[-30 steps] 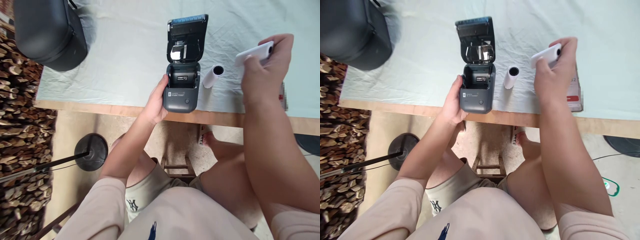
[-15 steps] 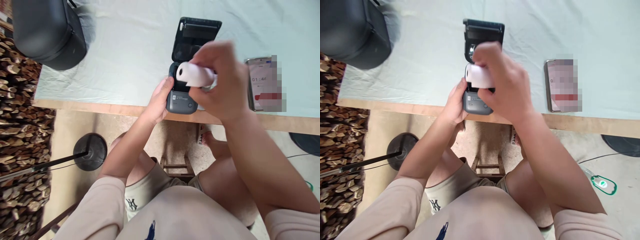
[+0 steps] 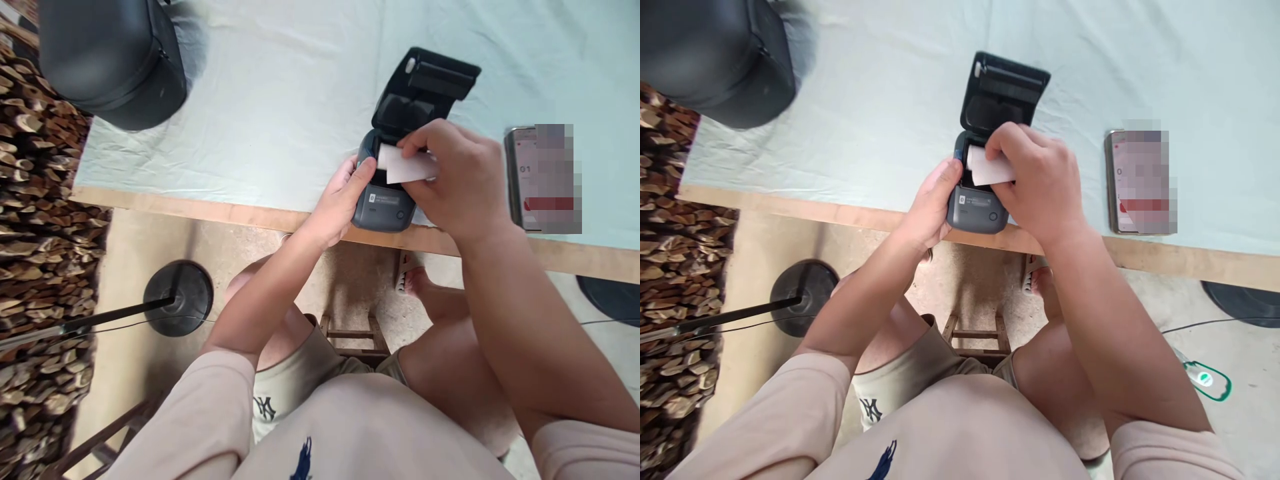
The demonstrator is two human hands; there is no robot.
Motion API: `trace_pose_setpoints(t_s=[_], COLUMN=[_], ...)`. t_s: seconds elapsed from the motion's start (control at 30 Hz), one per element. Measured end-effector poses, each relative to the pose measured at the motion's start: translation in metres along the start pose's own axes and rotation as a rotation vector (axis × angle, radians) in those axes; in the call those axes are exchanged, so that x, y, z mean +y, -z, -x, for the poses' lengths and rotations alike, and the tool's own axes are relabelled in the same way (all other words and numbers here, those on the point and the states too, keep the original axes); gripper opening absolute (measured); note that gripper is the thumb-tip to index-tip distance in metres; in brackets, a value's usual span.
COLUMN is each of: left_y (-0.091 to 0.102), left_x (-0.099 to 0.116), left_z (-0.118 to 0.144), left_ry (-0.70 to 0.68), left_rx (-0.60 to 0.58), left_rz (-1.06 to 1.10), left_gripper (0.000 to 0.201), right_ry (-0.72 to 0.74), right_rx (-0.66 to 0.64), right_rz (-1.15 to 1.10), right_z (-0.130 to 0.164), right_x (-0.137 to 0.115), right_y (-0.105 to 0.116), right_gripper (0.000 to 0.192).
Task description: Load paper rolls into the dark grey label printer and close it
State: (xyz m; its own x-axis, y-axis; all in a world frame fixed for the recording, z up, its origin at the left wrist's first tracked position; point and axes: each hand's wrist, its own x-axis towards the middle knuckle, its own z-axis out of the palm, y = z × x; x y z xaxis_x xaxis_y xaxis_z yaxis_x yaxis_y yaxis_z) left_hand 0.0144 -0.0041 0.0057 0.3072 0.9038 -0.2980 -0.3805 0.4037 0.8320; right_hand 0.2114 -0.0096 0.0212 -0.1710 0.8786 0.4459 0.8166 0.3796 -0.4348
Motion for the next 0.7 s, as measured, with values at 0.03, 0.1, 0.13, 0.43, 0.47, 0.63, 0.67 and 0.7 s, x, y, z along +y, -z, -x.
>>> trace_pose_setpoints(t_s=[0.03, 0.1, 0.13, 0.43, 0.47, 0.63, 0.67, 0.7], left_y=[0.001, 0.002, 0.003, 0.020, 0.021, 0.025, 0.025, 0.025], left_x=[0.000, 0.002, 0.003, -0.005, -0.005, -0.003, -0.003, -0.003], left_z=[-0.001, -0.002, -0.003, -0.006, -0.006, -0.004, -0.003, -0.003], left_ry=[0.010, 0.033, 0.046, -0.031, -0.034, -0.024, -0.023, -0.024], left_rx=[0.011, 0.018, 0.002, -0.122, -0.136, -0.196, -0.198, -0.192], left_rz=[0.008, 0.029, 0.044, -0.009, -0.034, -0.141, -0.151, -0.155], left_gripper=[0.031, 0.036, 0.037, 0.036, 0.043, 0.072, 0.074, 0.074], right_ry=[0.021, 0.063, 0.075, -0.019, -0.069, -0.282, -0.289, -0.290], right_rx=[0.007, 0.040, 0.062, 0.200, 0.284, 0.399, 0.364, 0.356], right_rz=[-0.024, -0.067, -0.088, -0.326, -0.373, -0.729, -0.806, -0.853], right_z=[0.001, 0.004, 0.005, 0.021, 0.023, 0.020, 0.018, 0.016], right_x=[0.001, 0.001, -0.001, -0.024, -0.021, -0.007, -0.005, -0.004], right_y=[-0.001, -0.003, -0.004, -0.005, -0.005, -0.005, -0.005, -0.007], right_gripper=[0.015, 0.013, 0.011, 0.032, 0.035, 0.045, 0.054, 0.057])
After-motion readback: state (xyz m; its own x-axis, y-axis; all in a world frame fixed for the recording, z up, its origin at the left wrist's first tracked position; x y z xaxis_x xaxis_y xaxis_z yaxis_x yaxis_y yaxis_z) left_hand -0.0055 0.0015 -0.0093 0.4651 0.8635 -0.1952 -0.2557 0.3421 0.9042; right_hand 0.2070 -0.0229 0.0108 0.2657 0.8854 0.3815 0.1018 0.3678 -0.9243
